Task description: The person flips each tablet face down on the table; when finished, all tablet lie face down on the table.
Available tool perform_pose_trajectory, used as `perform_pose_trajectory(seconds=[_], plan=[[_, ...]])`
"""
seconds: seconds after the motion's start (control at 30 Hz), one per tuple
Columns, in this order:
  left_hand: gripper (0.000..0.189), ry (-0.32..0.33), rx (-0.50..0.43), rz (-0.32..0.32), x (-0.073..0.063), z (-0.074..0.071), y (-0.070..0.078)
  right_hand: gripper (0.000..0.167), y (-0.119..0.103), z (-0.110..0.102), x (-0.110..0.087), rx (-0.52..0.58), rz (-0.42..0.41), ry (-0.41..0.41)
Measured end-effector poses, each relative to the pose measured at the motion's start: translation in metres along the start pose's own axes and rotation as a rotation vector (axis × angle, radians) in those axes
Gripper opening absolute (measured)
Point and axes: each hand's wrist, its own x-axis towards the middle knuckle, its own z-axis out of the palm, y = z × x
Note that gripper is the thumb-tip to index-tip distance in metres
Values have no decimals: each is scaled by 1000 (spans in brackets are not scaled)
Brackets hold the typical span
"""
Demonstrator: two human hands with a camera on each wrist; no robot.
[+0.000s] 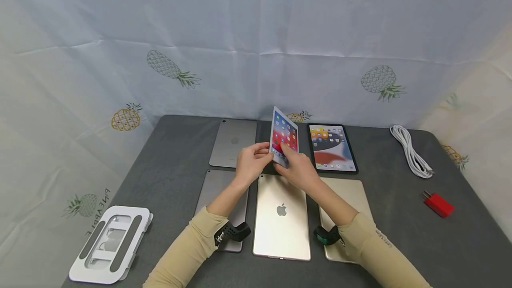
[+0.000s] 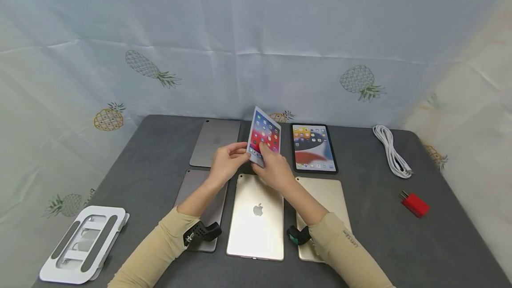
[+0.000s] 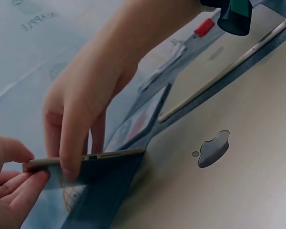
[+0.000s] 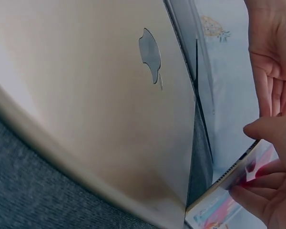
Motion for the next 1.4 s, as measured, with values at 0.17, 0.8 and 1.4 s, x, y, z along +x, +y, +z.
perform_pose_trajectory(seconds=[0.17,0.8,1.4], plan=[[32,-39,-85,2,0,2,1,63,5,0,-1,11,-39,68],[43,-399,-588,-528,7,29,-22,42,1,-24,-7,516,229,246],[51,-203,-713,-495,10,17,-22,44,17,-29,-27,1273,584,181]])
